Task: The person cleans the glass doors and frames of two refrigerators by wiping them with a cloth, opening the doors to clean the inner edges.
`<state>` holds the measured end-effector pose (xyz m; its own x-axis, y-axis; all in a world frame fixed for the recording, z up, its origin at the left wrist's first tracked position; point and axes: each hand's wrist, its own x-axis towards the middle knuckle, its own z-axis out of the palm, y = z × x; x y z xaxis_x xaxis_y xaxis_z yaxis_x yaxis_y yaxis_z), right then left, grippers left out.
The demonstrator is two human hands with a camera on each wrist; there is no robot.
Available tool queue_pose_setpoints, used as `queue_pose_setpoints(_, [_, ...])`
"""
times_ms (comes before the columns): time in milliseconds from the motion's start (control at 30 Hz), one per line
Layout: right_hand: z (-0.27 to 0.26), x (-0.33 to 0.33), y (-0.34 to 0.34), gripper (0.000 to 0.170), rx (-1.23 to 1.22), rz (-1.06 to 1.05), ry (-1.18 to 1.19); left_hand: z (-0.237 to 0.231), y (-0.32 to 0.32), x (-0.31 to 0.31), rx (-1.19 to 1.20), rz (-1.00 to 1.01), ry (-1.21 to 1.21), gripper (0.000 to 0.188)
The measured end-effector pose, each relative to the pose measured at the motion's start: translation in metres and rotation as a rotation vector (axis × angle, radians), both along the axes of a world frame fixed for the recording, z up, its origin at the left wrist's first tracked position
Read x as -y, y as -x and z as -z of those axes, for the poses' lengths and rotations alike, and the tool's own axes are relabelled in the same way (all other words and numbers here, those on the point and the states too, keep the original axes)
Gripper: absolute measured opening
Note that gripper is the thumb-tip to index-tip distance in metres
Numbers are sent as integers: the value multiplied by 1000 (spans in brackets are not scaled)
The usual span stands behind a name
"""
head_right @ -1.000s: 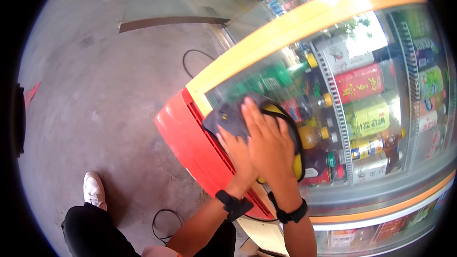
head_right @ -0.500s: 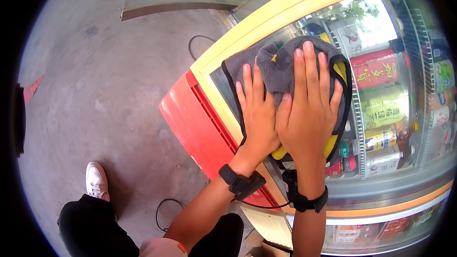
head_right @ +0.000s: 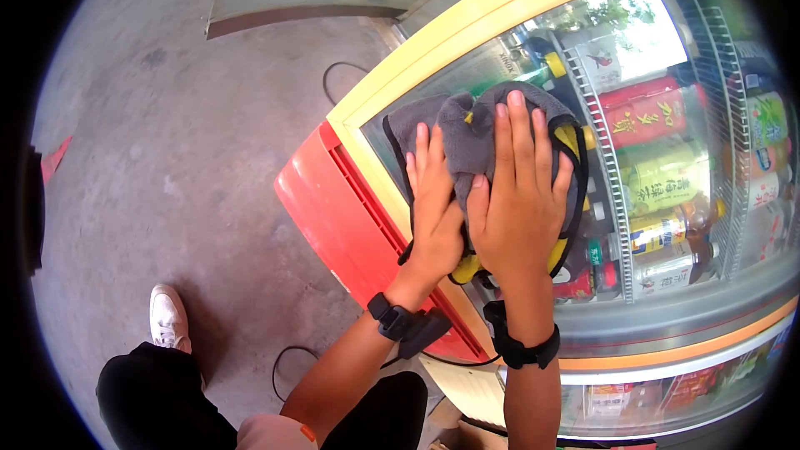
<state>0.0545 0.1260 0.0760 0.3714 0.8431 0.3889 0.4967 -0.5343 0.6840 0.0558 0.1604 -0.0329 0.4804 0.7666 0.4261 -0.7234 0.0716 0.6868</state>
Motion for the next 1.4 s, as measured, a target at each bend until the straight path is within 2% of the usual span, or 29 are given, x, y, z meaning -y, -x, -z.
queue_pose_setpoints(100, [2, 1, 3, 65, -9, 28, 0, 0, 8, -4, 78, 110, 94, 52])
queue_pose_setpoints(200, [7, 5, 4, 65, -4, 84, 8, -9, 15, -8, 137, 132, 158, 54])
queue_pose_setpoints(233, [9, 7, 5, 62, -8, 93, 0, -9, 15, -7, 90, 147, 119, 55])
queue_pose_setpoints(367, [16, 14, 3, 58, 3, 63, -25, -8, 8, 8, -51, 20, -7, 63])
queue_pose_setpoints(833, [26, 19, -3, 55, 136, 90, -8, -2, -2, 15, -32, -56, -33, 65])
queue_pose_setpoints(1033, [28, 22, -3, 57, 101, 137, 23, 0, 0, 15, -56, -53, -54, 65])
queue_pose_setpoints(1133, [31, 34, 5, 58, 62, 200, 87, 3, 4, 34, -95, -38, -22, 65])
queue_pose_setpoints(1167, [30, 43, 8, 59, 120, 230, 118, 4, 6, 42, -109, -46, 3, 65])
queue_pose_setpoints(1267, [25, 72, 9, 63, 125, 340, 57, -3, 13, 58, -187, -87, -154, 62])
queue_pose_setpoints(1300, [20, 74, 5, 64, 200, 324, 56, -9, 13, 50, -160, -47, -170, 59])
queue_pose_setpoints(1400, [-17, 27, -5, 61, 201, -2, -68, -36, 3, -11, -51, -107, -333, 54])
